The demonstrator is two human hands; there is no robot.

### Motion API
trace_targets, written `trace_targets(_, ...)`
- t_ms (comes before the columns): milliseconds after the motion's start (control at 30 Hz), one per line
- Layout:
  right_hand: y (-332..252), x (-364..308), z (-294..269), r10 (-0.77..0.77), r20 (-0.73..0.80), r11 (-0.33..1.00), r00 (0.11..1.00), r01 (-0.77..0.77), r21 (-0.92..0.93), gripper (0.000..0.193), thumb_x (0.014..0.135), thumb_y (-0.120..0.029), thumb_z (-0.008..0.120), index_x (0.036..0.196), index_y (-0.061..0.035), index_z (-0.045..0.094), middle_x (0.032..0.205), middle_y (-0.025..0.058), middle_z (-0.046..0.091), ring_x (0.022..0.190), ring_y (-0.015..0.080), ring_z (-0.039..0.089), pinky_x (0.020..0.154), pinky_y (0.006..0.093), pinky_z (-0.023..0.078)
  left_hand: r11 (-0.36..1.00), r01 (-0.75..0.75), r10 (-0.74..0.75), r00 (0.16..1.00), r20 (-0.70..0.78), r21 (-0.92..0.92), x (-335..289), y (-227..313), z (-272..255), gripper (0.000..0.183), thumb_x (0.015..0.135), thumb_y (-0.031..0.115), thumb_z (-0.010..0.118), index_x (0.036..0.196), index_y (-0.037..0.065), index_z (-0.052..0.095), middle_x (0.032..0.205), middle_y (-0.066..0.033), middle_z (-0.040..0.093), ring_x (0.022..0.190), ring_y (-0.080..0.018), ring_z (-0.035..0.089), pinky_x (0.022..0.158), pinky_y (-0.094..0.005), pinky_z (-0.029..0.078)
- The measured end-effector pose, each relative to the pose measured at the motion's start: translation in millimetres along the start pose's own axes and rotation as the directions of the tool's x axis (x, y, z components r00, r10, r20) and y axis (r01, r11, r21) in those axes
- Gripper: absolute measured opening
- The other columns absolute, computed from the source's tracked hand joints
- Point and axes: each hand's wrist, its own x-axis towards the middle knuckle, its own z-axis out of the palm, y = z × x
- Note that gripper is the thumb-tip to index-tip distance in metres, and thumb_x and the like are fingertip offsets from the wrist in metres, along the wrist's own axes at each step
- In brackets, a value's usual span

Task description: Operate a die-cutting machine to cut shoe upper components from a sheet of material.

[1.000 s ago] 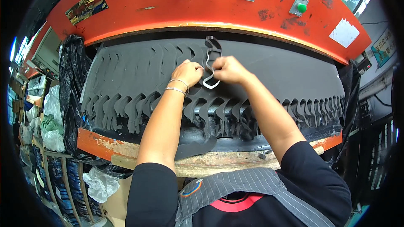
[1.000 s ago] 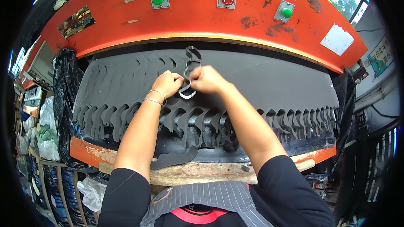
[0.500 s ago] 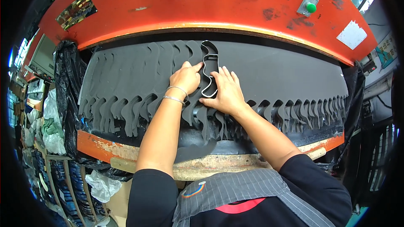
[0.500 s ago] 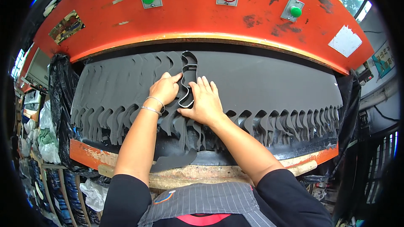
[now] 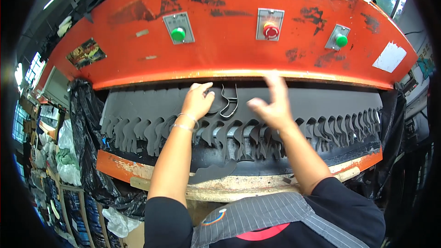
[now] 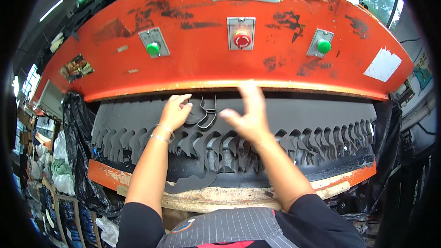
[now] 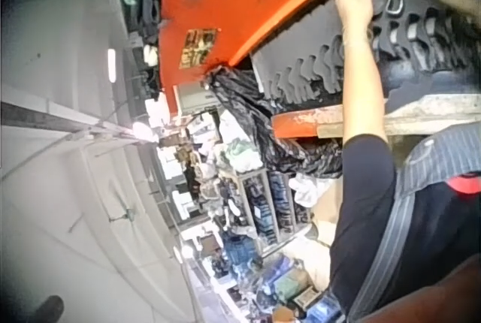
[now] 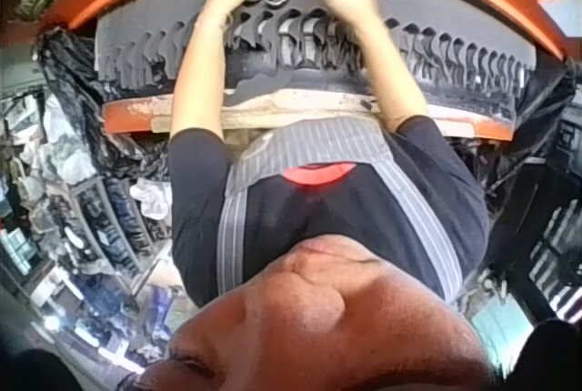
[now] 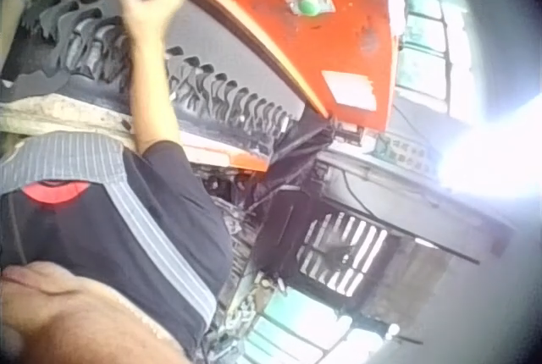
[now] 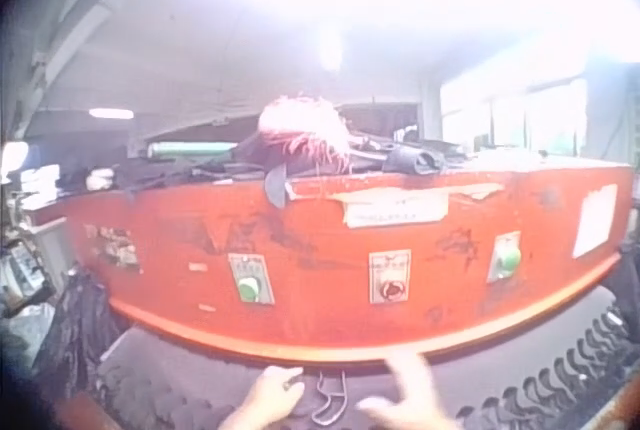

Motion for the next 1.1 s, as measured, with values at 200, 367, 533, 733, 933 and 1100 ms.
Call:
trace_targets(200,25,96,-172,-0.386,-0.753,0.89,0.533,0.002,-0.456,0.053,0.1,-0.032,0.043,0.138,0.0046,0.041,0.149,0.0237,0.029,0.14,0.0353,0.026,0.114,0.046,0.02,0.85,-0.396,0.526,0.605,-0.598,0.348,29,84,-72,0.014,0.086,0.011,0.064,0.075,0.003,0.062,0.079,-0.0118,0.062,0.077,-0.0293,0.058,0.068,-0.0386,0.046)
trace_targets(367,48,123,-182,-0.24,-0.808,0.898,0.538,-0.193,-0.395,0.063,0.098,-0.048,0.04,0.147,-0.0087,0.032,0.153,0.0274,0.018,0.144,0.0401,0.014,0.114,0.0556,0.009,0.863,-0.31,0.471,0.78,-0.412,0.4,33,87,-97,0.023,0.087,0.016,0.063,0.07,0.003,0.056,0.072,-0.0126,0.055,0.07,-0.0342,0.055,0.061,-0.0427,0.045)
trace_targets(533,19,52,-152,-0.246,-0.599,0.911,0.762,-0.03,-0.411,0.061,0.093,-0.019,0.059,0.145,-0.0014,0.032,0.153,0.0248,0.021,0.141,0.0362,0.022,0.113,0.0463,0.019,0.984,-0.119,0.133,0.986,-0.099,0.132,-42,80,-63,0.032,0.087,0.027,0.063,0.066,0.004,0.058,0.071,-0.0174,0.057,0.064,-0.0352,0.057,0.06,-0.0429,0.045)
trace_targets(733,5,-93,-113,0.012,-0.088,0.942,0.996,-0.041,-0.333,0.063,0.08,-0.014,0.066,0.138,-0.0006,0.043,0.141,0.0221,0.042,0.134,0.0391,0.035,0.112,0.0475,0.025,0.999,0.021,-0.033,0.964,0.265,0.047,-165,62,17,0.022,0.086,0.029,0.063,0.08,0.008,0.065,0.081,-0.012,0.061,0.076,-0.0318,0.061,0.069,-0.0416,0.049)
trace_targets(933,-12,-125,-134,0.08,0.07,0.887,0.994,-0.039,-0.461,0.06,0.078,-0.021,0.071,0.133,-0.0068,0.05,0.129,0.0158,0.054,0.122,0.036,0.048,0.104,0.046,0.035,0.937,-0.18,0.091,0.953,0.289,0.3,-169,64,11,0.023,0.085,0.031,0.06,0.085,0.009,0.068,0.092,-0.0125,0.065,0.091,-0.0336,0.06,0.079,-0.0442,0.049)
trace_targets(1100,21,-157,-166,0.268,0.042,0.73,0.963,-0.175,-0.661,0.052,0.084,-0.034,0.066,0.127,-0.0083,0.055,0.123,0.0159,0.057,0.119,0.0334,0.05,0.102,0.0465,0.035,0.872,-0.238,0.145,0.96,0.239,0.427,-149,52,5,0.02,0.086,0.031,0.058,0.084,0.013,0.066,0.089,-0.0061,0.063,0.088,-0.0286,0.06,0.074,-0.0437,0.05)
